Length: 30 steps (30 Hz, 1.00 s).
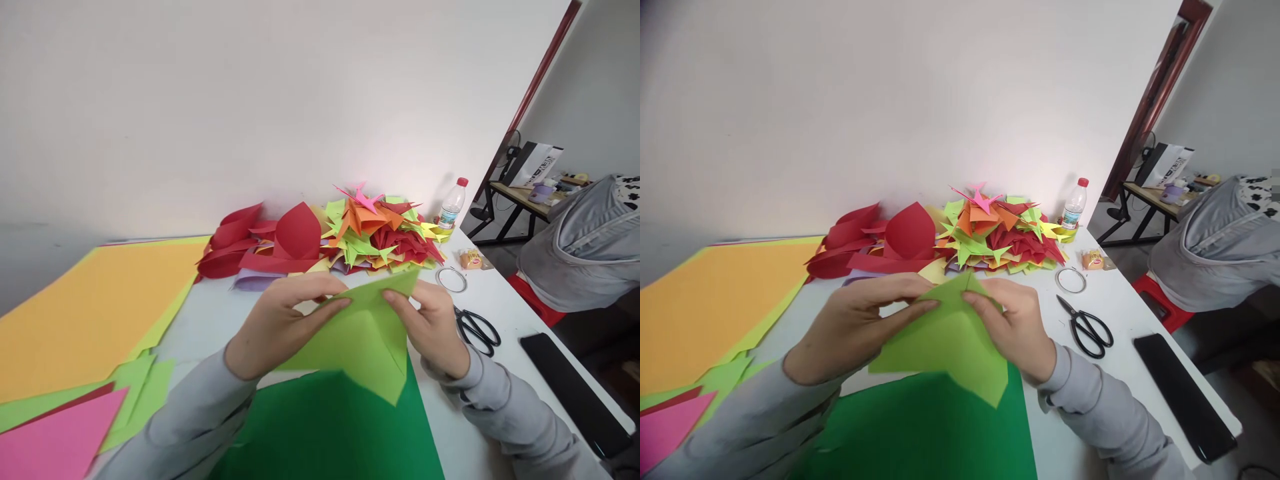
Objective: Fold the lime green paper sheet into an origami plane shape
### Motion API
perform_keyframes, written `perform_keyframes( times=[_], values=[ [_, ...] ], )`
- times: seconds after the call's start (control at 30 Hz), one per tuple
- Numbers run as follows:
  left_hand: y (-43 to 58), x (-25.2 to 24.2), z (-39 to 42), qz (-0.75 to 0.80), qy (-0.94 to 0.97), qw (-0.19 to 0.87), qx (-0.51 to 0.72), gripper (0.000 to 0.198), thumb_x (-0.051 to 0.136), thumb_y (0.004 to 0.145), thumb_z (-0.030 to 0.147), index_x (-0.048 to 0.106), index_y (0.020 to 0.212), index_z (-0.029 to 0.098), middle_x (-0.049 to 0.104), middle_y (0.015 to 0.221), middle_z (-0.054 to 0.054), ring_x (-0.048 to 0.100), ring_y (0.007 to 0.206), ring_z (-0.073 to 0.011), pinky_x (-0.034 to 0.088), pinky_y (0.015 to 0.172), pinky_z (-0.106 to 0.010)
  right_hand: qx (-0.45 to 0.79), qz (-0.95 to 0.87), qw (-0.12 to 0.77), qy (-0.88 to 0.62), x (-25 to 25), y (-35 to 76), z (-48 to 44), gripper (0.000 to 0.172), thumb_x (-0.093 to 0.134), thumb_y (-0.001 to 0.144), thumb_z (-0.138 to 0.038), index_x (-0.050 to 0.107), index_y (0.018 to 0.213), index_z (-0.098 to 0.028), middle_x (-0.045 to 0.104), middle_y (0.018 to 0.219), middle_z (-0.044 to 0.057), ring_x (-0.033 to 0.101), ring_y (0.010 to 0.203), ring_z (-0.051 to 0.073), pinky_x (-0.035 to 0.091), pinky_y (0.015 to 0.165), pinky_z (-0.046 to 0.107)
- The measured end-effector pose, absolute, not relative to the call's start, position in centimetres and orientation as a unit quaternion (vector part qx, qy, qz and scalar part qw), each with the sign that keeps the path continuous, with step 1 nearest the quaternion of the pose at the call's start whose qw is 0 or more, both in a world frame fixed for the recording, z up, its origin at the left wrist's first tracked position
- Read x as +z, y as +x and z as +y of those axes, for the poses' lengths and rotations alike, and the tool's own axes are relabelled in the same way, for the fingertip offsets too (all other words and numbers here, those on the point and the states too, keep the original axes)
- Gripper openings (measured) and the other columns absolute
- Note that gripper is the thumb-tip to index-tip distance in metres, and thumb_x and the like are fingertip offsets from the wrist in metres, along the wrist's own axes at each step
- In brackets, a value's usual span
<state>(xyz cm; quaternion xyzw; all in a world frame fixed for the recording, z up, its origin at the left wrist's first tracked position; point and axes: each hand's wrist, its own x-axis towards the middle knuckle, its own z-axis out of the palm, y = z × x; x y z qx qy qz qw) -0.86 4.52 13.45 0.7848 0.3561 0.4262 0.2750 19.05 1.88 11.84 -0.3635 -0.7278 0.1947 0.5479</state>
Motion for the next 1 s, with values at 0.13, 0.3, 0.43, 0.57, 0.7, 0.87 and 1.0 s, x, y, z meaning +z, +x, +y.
perform_keyframes(
  times=[0.13, 0.3, 0.43, 0.57, 0.7, 0.87, 1.0],
  values=[
    [-1.1, 14.7, 3.2, 0.268, 0.797, 0.144, 0.521, 0.02, 0.058, 0.08, 0.016, 0.072, 0.082, 0.031, 0.074, 0.086, -0.001, 0.068, 0.083, -0.0202, 0.055, 0.077, -0.034, 0.013, -0.825, 0.51, -0.242, 13.3, 19.3, 0.3, 0.029, 0.042, 0.096, -0.018, 0.065, 0.113, -0.023, 0.071, 0.103, 0.007, 0.065, 0.098, 0.018, 0.049, 0.085, 0.034],
    [-2.1, 14.5, 2.2, 0.22, 0.858, 0.023, 0.463, 0.032, 0.053, 0.081, 0.009, 0.067, 0.094, 0.033, 0.073, 0.095, -0.001, 0.067, 0.093, -0.0208, 0.056, 0.082, -0.036, -0.122, -0.858, 0.454, -0.206, 12.9, 19.5, -0.3, 0.022, 0.049, 0.094, -0.019, 0.067, 0.104, -0.025, 0.071, 0.107, 0.005, 0.061, 0.109, 0.017, 0.047, 0.092, 0.034],
    [-2.8, 10.7, 1.5, 0.186, 0.905, -0.043, 0.381, 0.026, 0.048, 0.084, 0.006, 0.066, 0.094, 0.023, 0.073, 0.095, -0.006, 0.067, 0.093, -0.0195, 0.056, 0.082, -0.032, -0.113, -0.912, 0.365, -0.15, 8.6, 20.3, -0.2, 0.022, 0.048, 0.094, -0.017, 0.065, 0.106, -0.02, 0.07, 0.109, 0.007, 0.059, 0.111, 0.015, 0.049, 0.089, 0.029],
    [-2.6, 4.6, 0.0, 0.183, 0.934, -0.044, 0.304, 0.03, 0.039, 0.087, 0.003, 0.066, 0.088, 0.016, 0.072, 0.092, -0.009, 0.066, 0.09, -0.0186, 0.057, 0.081, -0.032, -0.099, -0.957, 0.207, -0.176, 3.1, 21.6, -0.5, 0.033, 0.048, 0.09, -0.013, 0.057, 0.122, -0.016, 0.062, 0.124, 0.011, 0.051, 0.123, 0.02, 0.043, 0.101, 0.039],
    [-2.1, -0.1, -1.0, 0.239, 0.934, -0.089, 0.25, 0.032, 0.039, 0.088, 0.004, 0.063, 0.108, 0.011, 0.068, 0.113, -0.014, 0.061, 0.11, -0.0257, 0.056, 0.09, -0.04, 0.005, -0.962, 0.062, -0.267, 0.9, 22.4, -1.1, 0.058, 0.052, 0.082, -0.018, 0.042, 0.138, -0.009, 0.04, 0.146, 0.015, 0.031, 0.138, 0.027, 0.031, 0.112, 0.045],
    [-2.0, -2.1, -1.0, 0.256, 0.941, -0.103, 0.196, 0.045, 0.036, 0.087, 0.001, 0.052, 0.127, 0.008, 0.058, 0.13, -0.016, 0.051, 0.125, -0.0285, 0.052, 0.097, -0.043, 0.052, -0.96, 0.056, -0.268, 0.7, 22.5, -1.1, 0.065, 0.049, 0.079, -0.016, 0.036, 0.142, -0.007, 0.037, 0.148, 0.017, 0.028, 0.14, 0.026, 0.028, 0.114, 0.045],
    [-2.3, -2.3, -0.8, 0.253, 0.943, -0.087, 0.196, 0.042, 0.038, 0.089, 0.004, 0.052, 0.129, 0.011, 0.057, 0.132, -0.014, 0.049, 0.127, -0.0272, 0.05, 0.1, -0.043, 0.057, -0.959, 0.101, -0.258, 0.2, 23.0, -0.5, 0.055, 0.049, 0.083, -0.019, 0.045, 0.136, -0.007, 0.044, 0.144, 0.016, 0.033, 0.137, 0.025, 0.031, 0.113, 0.042]
  ],
)
